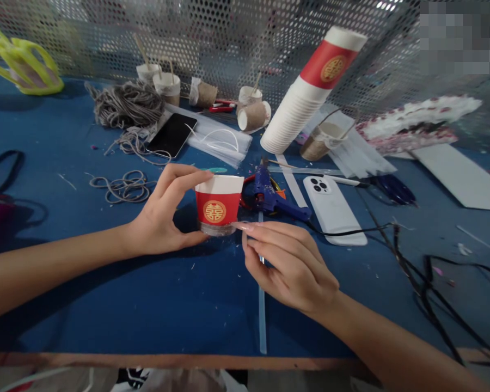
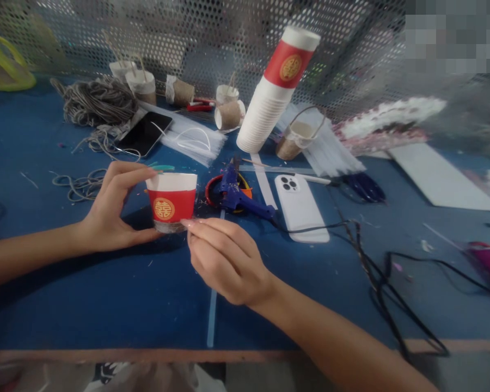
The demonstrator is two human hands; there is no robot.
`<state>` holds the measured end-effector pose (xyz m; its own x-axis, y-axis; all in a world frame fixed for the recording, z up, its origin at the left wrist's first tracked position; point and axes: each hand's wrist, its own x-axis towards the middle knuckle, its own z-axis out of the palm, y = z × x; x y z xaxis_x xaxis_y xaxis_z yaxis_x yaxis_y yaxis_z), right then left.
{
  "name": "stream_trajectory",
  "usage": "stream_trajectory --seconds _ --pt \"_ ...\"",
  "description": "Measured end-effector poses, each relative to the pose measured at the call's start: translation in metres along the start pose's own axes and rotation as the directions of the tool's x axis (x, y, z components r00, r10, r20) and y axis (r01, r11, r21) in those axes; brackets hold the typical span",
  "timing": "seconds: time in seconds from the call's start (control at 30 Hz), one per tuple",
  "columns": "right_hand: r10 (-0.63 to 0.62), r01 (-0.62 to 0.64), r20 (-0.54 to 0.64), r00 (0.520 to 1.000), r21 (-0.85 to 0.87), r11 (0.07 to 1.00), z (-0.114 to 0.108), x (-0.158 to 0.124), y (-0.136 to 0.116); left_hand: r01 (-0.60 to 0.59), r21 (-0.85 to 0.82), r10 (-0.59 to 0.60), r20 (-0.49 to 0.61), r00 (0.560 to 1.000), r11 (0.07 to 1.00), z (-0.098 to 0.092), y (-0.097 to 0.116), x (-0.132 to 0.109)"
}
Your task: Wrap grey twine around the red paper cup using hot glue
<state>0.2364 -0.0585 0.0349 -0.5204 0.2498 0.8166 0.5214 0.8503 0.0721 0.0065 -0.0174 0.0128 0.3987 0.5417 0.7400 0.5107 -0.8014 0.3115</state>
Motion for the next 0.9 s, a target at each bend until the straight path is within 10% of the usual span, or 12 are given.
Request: stream_trajectory --seconds 0.37,0.9 --pt "-0.037 0.037 0.006 0.999 -0.034 0.999 -0.004 0.001 0.001 0.179 -0.077 -0.170 0.108 0.980 0.981 -0.003 0.000 -0.009" --pt "-0.093 0.094 0.051 0.994 -0.019 0.995 -0.004 0.000 0.002 0.027 -0.193 -0.034 -0.034 0.999 0.981 0.009 -0.018 -0.013"
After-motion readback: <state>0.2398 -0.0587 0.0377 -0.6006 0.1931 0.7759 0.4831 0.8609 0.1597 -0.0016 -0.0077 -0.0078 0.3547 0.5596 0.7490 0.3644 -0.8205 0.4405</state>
